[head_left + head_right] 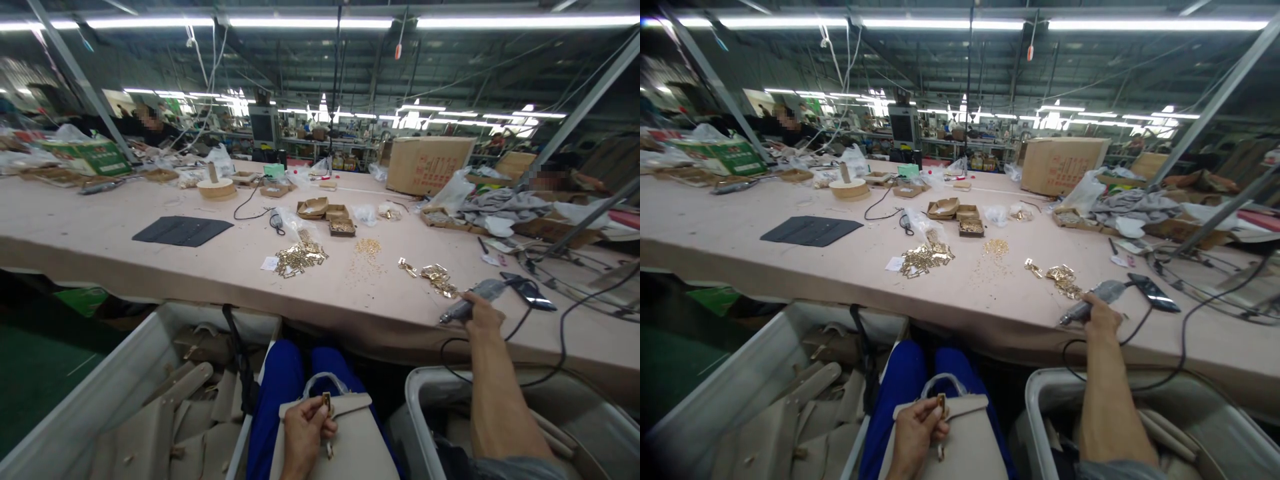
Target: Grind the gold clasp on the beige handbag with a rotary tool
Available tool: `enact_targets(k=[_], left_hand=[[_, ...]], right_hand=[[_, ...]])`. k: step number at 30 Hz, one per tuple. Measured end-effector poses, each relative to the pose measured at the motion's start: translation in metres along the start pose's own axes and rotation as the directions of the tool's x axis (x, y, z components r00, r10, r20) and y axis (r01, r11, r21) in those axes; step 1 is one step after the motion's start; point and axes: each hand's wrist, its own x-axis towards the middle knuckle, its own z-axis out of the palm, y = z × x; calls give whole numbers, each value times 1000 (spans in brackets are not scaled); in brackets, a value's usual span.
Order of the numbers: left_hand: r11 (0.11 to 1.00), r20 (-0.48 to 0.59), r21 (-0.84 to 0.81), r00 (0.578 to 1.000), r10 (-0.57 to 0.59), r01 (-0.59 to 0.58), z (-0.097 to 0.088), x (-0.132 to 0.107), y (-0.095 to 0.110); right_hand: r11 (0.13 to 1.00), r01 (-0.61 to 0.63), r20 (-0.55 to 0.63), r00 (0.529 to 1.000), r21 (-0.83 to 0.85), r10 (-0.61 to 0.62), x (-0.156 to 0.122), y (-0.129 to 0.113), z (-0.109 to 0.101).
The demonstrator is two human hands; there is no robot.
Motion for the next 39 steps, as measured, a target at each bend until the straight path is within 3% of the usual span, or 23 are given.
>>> enact_targets(k=[2,4,6,9,11,16,22,29,39], left_hand=[[1000,7,-11,1000,-5,5,-1,0,-1],[1000,17,-22,1000,-17,17,-1,0,-1],[999,25,-26,999,-32,33,-2,0,-1],[999,22,-18,999,-33,33,-2,-1,0],[1000,18,-14,1000,-21,21,-2,-1,0],[1000,15,-21,1000,-10,10,-2,-2,0],[1000,1,-10,1000,-29,29,-5,4,-14],[998,-5,-25,998,-55,55,-1,8,-10],[997,-10,-46,998,-56,55,0,9,-9]], right_hand=[[932,-120,195,979,341,55,-7,1,-1],[681,-341,397,914,648,80,-15,-1,0],[441,-475,498,865,762,71,-23,-5,7],[308,-522,534,844,796,50,-36,-16,27],[291,-518,527,848,804,56,-46,-24,47],[343,-452,431,891,824,141,-67,-36,105],[352,-324,240,935,878,263,-65,-41,154],[368,-220,83,932,904,353,-57,-45,178],[406,-162,17,941,900,338,-52,-40,196]])
